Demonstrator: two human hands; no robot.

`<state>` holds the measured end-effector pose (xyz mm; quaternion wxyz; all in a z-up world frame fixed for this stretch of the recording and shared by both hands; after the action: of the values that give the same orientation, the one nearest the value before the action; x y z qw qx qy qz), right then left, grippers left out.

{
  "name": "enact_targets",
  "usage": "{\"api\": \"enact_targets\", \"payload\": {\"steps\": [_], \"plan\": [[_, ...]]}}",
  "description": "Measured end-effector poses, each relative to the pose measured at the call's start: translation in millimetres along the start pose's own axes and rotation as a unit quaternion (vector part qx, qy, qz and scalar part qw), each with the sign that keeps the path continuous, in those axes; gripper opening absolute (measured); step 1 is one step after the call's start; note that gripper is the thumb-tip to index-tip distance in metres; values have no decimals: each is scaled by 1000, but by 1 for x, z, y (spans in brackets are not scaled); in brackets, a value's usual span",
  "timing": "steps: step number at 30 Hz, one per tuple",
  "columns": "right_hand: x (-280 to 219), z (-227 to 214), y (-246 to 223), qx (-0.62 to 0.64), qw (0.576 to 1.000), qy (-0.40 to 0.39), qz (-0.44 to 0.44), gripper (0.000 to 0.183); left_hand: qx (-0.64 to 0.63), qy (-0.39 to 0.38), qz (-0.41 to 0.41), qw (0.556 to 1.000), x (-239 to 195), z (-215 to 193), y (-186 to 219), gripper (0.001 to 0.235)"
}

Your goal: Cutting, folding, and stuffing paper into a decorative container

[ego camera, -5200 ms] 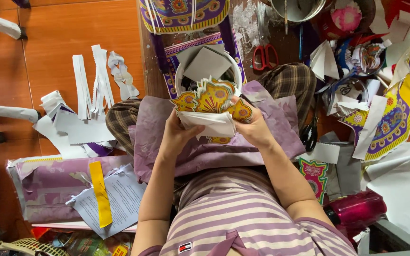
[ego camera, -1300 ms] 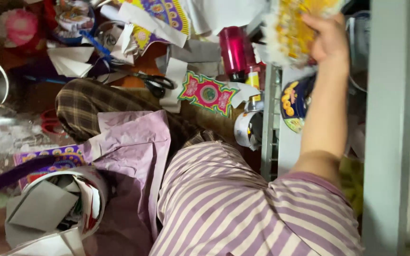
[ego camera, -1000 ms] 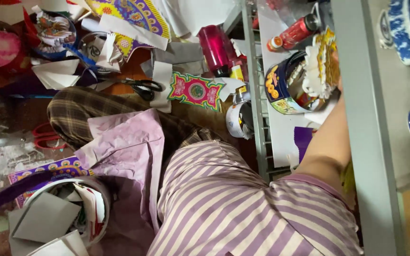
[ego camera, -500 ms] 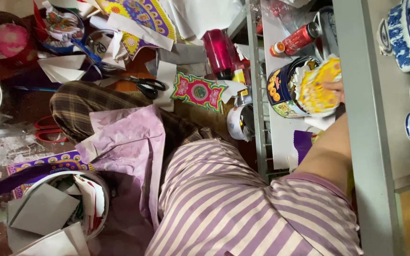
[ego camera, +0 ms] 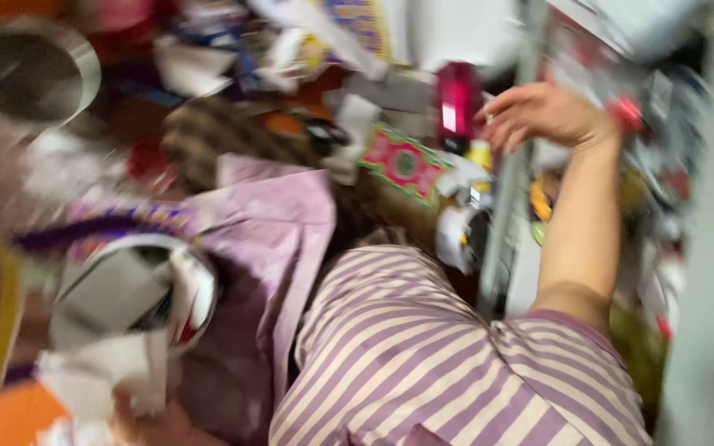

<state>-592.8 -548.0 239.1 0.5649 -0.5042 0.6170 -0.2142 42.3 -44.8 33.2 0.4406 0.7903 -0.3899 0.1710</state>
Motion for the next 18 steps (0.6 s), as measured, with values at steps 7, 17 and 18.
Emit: {"api": "enact_targets", "payload": {"steps": [7,17,18], "plan": [[47,362,-90,-334,784,-485,-196,50,-298,224,-661,651,5,-7,96,37],[-41,550,-10,-225,716,-633,-191,43,-214,269,-751,563,-55,38,155,53],[-32,552,1,-214,757,-579,-215,23,-238,232,-732,595,-37,45,161,46]]}}
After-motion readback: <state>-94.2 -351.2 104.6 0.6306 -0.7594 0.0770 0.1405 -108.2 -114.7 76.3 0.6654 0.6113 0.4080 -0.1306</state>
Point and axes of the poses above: each hand's wrist, its own x-axis towards the middle knuckle, its own z-axis out of the palm, y = z × x, the point moved 7 cm from there along x, towards the middle knuckle, and after that the axes turned 13 degrees about y, right-handed, at the moved point
